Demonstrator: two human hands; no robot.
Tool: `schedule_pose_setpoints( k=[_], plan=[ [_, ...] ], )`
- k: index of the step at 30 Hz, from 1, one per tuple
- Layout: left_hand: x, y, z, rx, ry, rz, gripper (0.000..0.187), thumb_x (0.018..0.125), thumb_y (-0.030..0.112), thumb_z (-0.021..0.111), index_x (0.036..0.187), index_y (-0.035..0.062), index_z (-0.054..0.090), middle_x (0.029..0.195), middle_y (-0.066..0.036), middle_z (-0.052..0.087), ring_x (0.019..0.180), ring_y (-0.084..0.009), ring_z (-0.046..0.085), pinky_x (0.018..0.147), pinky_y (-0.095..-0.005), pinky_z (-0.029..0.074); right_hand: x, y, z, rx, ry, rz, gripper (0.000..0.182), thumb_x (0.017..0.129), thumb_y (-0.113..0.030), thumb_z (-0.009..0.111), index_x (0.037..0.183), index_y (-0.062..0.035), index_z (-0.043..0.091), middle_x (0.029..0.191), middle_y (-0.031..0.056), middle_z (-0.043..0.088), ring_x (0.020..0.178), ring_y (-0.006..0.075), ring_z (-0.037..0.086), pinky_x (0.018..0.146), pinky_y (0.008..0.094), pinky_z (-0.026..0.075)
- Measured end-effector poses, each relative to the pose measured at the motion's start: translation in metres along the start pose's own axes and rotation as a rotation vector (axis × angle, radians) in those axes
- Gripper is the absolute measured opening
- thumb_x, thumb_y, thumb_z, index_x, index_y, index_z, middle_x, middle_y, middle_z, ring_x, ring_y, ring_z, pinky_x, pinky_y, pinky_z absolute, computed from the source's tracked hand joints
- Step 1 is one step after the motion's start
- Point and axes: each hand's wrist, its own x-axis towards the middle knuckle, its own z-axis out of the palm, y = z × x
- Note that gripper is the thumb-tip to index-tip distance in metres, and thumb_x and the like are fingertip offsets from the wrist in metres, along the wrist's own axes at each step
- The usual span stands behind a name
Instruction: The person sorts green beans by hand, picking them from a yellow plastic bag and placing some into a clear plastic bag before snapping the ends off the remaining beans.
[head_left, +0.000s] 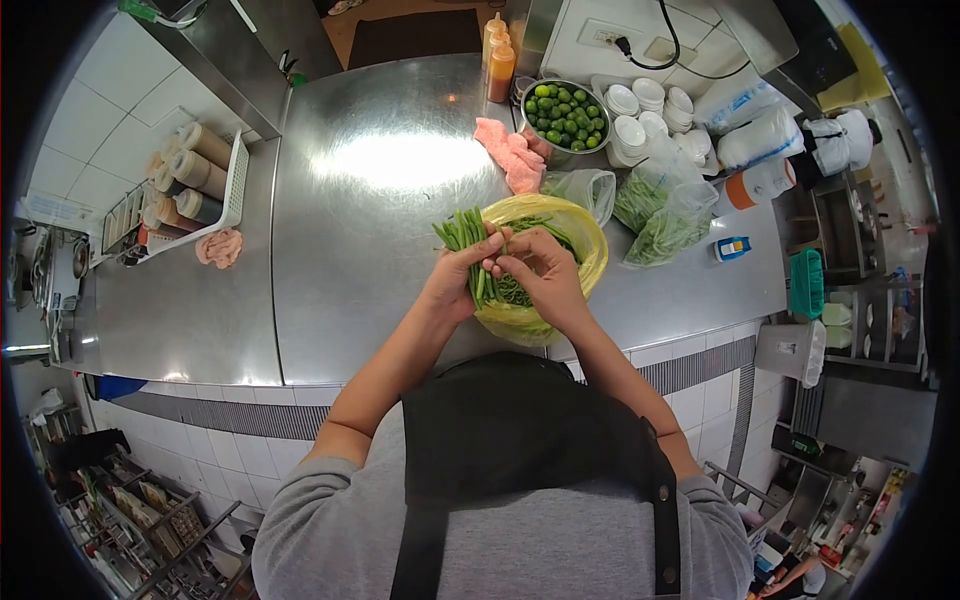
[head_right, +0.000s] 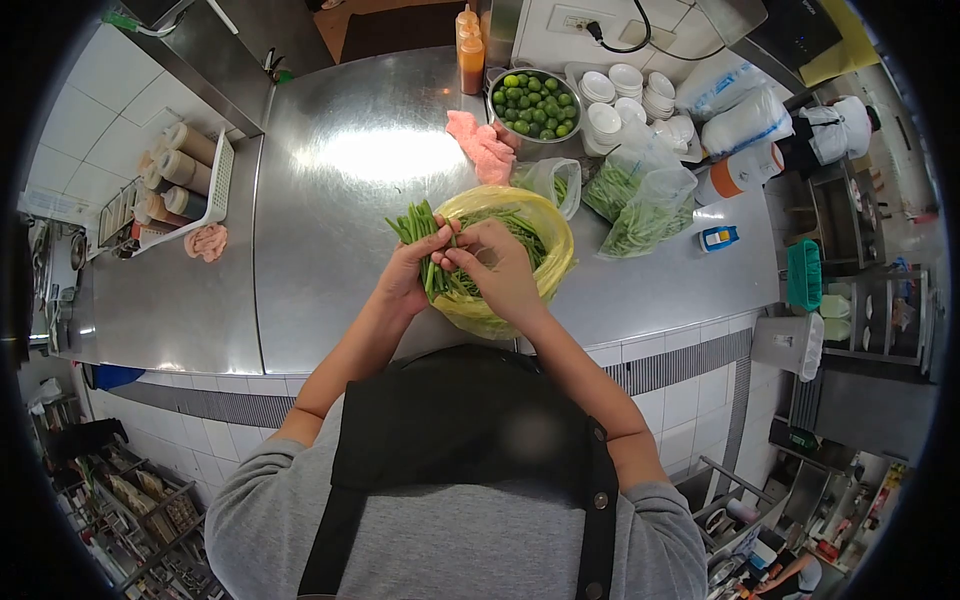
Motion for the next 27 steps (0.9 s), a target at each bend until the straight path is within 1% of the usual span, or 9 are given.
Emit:
schedule_pose_setpoints(
  k=[4, 9, 12, 14, 16, 17, 19, 22, 27],
  plan=[
    [-0.002, 0.004, 0.000, 0.070, 0.028, 0.039, 0.023, 0.091, 0.005, 0.072, 0.109, 0.0064, 0.059, 0.105, -0.007, 0.069, 0.065, -0.0062, 0.059, 0.059, -0.0232, 0.055, 0.003, 0.003, -0.007, -0.358, 0.042, -0.115, 0.013, 0.090, -0.010, 0.070, 0.091, 0.0007, 0.063, 0.092, 0.0083, 0.059, 0.091, 0.0206, 0.064, 0.083, 0.0329, 0.049],
    [0.004, 0.020, -0.013, -0.068, 0.081, 0.162, 0.023, 0.092, 0.009, 0.072, 0.110, 0.0085, 0.058, 0.106, -0.005, 0.068, 0.075, -0.0098, 0.063, 0.068, -0.0255, 0.057, -0.003, 0.017, -0.036, -0.881, -0.199, -0.084, 0.017, 0.084, -0.014, 0.073, 0.084, 0.0017, 0.066, 0.092, 0.0167, 0.061, 0.087, 0.0344, 0.062, 0.081, 0.0423, 0.049],
    [0.004, 0.028, -0.018, -0.089, 0.060, 0.138, 0.024, 0.092, 0.010, 0.072, 0.111, 0.0105, 0.058, 0.106, -0.004, 0.068, 0.084, -0.0132, 0.066, 0.075, -0.0284, 0.058, 0.008, 0.017, -0.056, -1.028, -0.011, 0.025, 0.020, 0.086, -0.017, 0.072, 0.082, 0.0020, 0.067, 0.091, 0.0177, 0.063, 0.086, 0.0353, 0.062, 0.082, 0.0442, 0.049],
    [0.002, 0.027, -0.019, -0.085, 0.022, 0.110, 0.024, 0.092, 0.011, 0.072, 0.112, 0.0103, 0.058, 0.105, -0.005, 0.067, 0.089, -0.0165, 0.067, 0.081, -0.0322, 0.059, 0.024, 0.033, -0.078, -1.122, 0.054, -0.035, 0.023, 0.087, -0.019, 0.070, 0.086, 0.0033, 0.067, 0.090, 0.0190, 0.063, 0.087, 0.0366, 0.062, 0.083, 0.0443, 0.049],
    [-0.005, 0.018, -0.006, 0.048, 0.005, 0.060, 0.018, 0.097, 0.015, 0.067, 0.111, 0.0080, 0.058, 0.099, -0.004, 0.065, 0.091, -0.0173, 0.067, 0.082, -0.0313, 0.060, 0.037, 0.047, -0.095, -1.250, 0.120, -0.015, 0.014, 0.085, -0.010, 0.067, 0.089, 0.0035, 0.067, 0.093, 0.0193, 0.064, 0.092, 0.0372, 0.063, 0.085, 0.0454, 0.050],
    [-0.001, 0.009, -0.011, 0.011, -0.053, 0.021, 0.025, 0.095, 0.012, 0.069, 0.116, 0.0039, 0.057, 0.101, -0.006, 0.066, 0.091, -0.0178, 0.067, 0.086, -0.0355, 0.060, 0.039, 0.054, -0.101, -1.248, 0.122, -0.017, 0.014, 0.085, -0.010, 0.067, 0.089, 0.0035, 0.067, 0.093, 0.0193, 0.064, 0.092, 0.0372, 0.063, 0.085, 0.0454, 0.050],
    [-0.005, -0.006, -0.006, -0.007, -0.044, -0.050, 0.028, 0.095, 0.012, 0.069, 0.119, 0.0033, 0.057, 0.100, -0.006, 0.066, 0.090, -0.0172, 0.067, 0.086, -0.0350, 0.060, 0.044, 0.059, -0.106, -1.444, 0.147, -0.094, 0.010, 0.080, -0.004, 0.068, 0.089, 0.0008, 0.069, 0.098, 0.0182, 0.065, 0.097, 0.0361, 0.062, 0.088, 0.0439, 0.051],
    [-0.012, -0.023, -0.001, -0.024, -0.008, -0.173, 0.031, 0.095, 0.013, 0.068, 0.123, 0.0027, 0.057, 0.099, -0.005, 0.066, 0.088, -0.0155, 0.067, 0.084, -0.0338, 0.061, 0.046, 0.055, -0.097, -1.556, 0.130, -0.041, 0.014, 0.076, 0.002, 0.062, 0.088, 0.0011, 0.068, 0.097, 0.0183, 0.065, 0.099, 0.0363, 0.061, 0.089, 0.0445, 0.051],
    [-0.014, -0.032, -0.007, 0.016, -0.016, -0.259, 0.039, 0.093, 0.012, 0.072, 0.126, -0.0006, 0.056, 0.102, -0.006, 0.068, 0.082, -0.0128, 0.064, 0.080, -0.0309, 0.060, 0.039, 0.036, -0.091, -1.480, 0.161, -0.116, 0.011, 0.077, -0.002, 0.066, 0.088, -0.0009, 0.069, 0.095, 0.0162, 0.066, 0.098, 0.0349, 0.062, 0.087, 0.0436, 0.051]
  ],
)
